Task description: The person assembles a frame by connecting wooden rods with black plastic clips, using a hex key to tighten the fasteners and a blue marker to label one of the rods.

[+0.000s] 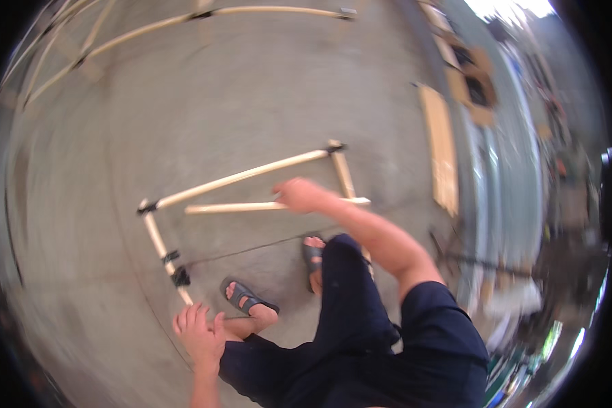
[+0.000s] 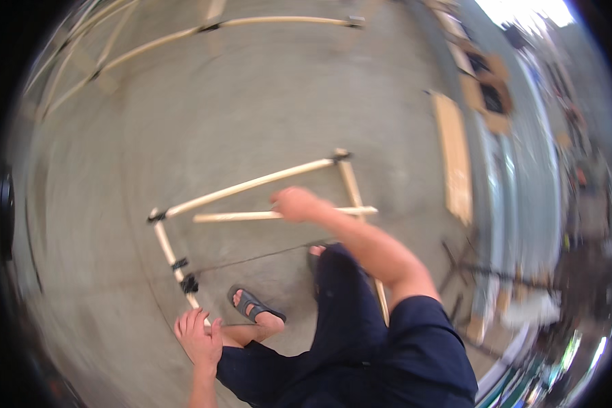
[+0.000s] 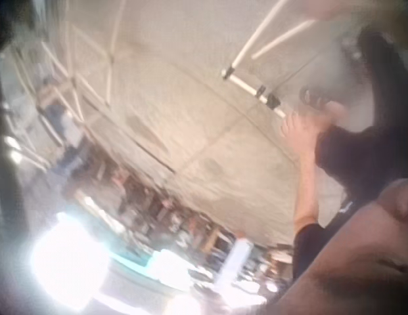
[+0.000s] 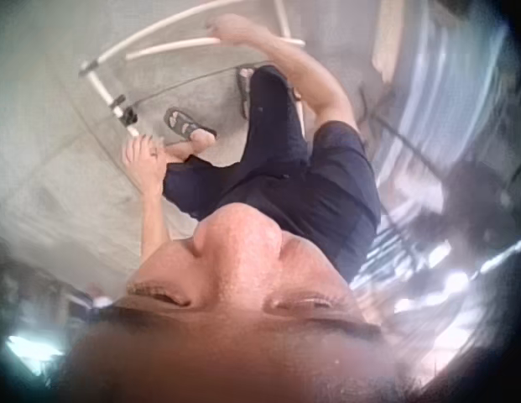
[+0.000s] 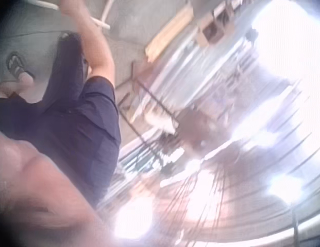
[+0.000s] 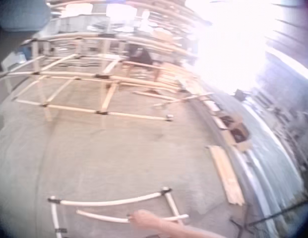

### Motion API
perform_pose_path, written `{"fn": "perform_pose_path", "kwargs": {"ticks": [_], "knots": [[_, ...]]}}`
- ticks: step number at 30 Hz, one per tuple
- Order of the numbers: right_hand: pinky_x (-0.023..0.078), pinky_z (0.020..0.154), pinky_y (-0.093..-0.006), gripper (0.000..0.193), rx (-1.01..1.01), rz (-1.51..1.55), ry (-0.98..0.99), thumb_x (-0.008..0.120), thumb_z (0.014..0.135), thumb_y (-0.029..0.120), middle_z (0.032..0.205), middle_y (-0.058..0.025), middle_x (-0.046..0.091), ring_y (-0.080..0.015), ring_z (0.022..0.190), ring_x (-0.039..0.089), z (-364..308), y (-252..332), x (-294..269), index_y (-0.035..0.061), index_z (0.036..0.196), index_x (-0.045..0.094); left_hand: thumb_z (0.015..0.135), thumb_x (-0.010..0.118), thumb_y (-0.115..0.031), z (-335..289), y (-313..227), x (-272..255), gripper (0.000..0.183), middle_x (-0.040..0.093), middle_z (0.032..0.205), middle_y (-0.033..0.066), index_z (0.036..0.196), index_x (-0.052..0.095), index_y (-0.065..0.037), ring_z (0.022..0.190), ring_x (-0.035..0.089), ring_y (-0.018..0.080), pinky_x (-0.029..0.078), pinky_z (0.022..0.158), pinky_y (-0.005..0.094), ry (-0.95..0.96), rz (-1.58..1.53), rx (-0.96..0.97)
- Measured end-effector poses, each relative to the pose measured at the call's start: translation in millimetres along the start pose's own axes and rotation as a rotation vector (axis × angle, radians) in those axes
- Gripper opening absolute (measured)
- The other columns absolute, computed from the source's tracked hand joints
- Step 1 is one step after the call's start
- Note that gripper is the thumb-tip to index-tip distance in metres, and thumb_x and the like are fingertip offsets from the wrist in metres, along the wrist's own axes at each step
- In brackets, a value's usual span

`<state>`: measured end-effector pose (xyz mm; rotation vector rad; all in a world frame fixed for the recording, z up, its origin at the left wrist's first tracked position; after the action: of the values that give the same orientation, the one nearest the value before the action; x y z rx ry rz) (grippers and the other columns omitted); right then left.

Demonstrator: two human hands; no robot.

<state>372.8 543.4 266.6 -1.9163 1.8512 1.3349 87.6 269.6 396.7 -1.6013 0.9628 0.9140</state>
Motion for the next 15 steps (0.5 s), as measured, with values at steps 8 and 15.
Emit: {"fn": "perform_pose_path", "kwargs": {"ticks": [8,15], "knots": [[0.057,0.084,-0.0544,0.032,0.400,-0.147,-0.448,0.070,0.086,0.026,0.093,-0.0225,0.074,-0.0403,0.097,0.072,-245,23,40,0.0060,0.110,0.073,0.101,0.058,-0.046,-42,-56,0,0.048,0.066,0.133,0.0173,0.116,0.070,-0.002,0.127,0.057,0.0381,0.038,0.111,0.0536,0.181,0.038,0.089],[0.056,0.090,-0.0500,0.029,0.504,0.451,-0.304,0.068,0.087,0.027,0.098,-0.0207,0.075,-0.0395,0.102,0.071,-442,99,86,0.0098,0.109,0.076,0.101,0.066,-0.031,-154,-33,-55,0.044,0.066,0.129,0.0248,0.126,0.065,0.005,0.119,0.062,0.0415,0.048,0.103,0.0481,0.544,-0.257,0.083]]}}
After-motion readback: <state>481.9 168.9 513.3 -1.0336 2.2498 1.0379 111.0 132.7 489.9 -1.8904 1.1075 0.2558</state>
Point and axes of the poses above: each hand's wrist, its own z-axis towards the middle knuckle, its own x-axis out of the palm, y = z × x, the point moved 10 cm from there along z, towards the middle knuckle
